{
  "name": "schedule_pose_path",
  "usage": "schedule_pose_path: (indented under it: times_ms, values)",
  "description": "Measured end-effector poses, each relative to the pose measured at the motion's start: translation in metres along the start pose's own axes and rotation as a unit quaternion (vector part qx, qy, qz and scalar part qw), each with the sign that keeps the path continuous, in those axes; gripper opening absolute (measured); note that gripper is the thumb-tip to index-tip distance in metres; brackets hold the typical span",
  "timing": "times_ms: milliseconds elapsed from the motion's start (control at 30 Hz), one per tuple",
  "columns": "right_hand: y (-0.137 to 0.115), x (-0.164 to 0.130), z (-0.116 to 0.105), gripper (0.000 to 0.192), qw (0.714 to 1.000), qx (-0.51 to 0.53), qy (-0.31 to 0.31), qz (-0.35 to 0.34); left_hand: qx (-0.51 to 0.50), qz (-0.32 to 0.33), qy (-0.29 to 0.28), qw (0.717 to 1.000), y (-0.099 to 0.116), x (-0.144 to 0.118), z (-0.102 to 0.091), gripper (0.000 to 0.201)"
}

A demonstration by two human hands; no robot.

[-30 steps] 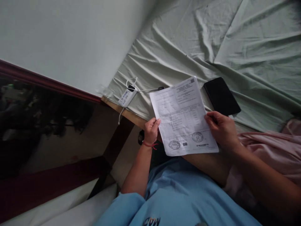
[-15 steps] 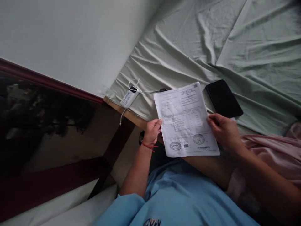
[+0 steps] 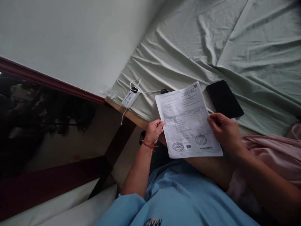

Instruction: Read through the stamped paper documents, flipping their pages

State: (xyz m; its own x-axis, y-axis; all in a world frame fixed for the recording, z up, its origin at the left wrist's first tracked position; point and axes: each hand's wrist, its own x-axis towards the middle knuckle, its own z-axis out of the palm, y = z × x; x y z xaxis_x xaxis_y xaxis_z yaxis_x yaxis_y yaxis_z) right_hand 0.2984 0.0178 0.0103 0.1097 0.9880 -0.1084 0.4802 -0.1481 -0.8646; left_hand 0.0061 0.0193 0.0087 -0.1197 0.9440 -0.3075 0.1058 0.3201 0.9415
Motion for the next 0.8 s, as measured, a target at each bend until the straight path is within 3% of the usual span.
schedule_pose_path:
  times_ms: [267,533,800]
  values:
    - [0.001,-0.001,0.000,0.021,0.999,0.040,0.006,0.005,-0.039,0.009,0.039,0.998,-0.006,0.002,0.003,0.047]
    - [-0.005,-0.002,0.000,0.026,0.955,0.270,-0.073,0.099,-0.109,-0.001,0.018,0.994,-0.004,-0.005,-0.004,0.046]
    - [-0.006,-0.002,-0.003,0.024,0.982,0.178,-0.030,0.056,0.019,0.063,0.027,0.997,-0.023,-0.001,-0.009,0.041]
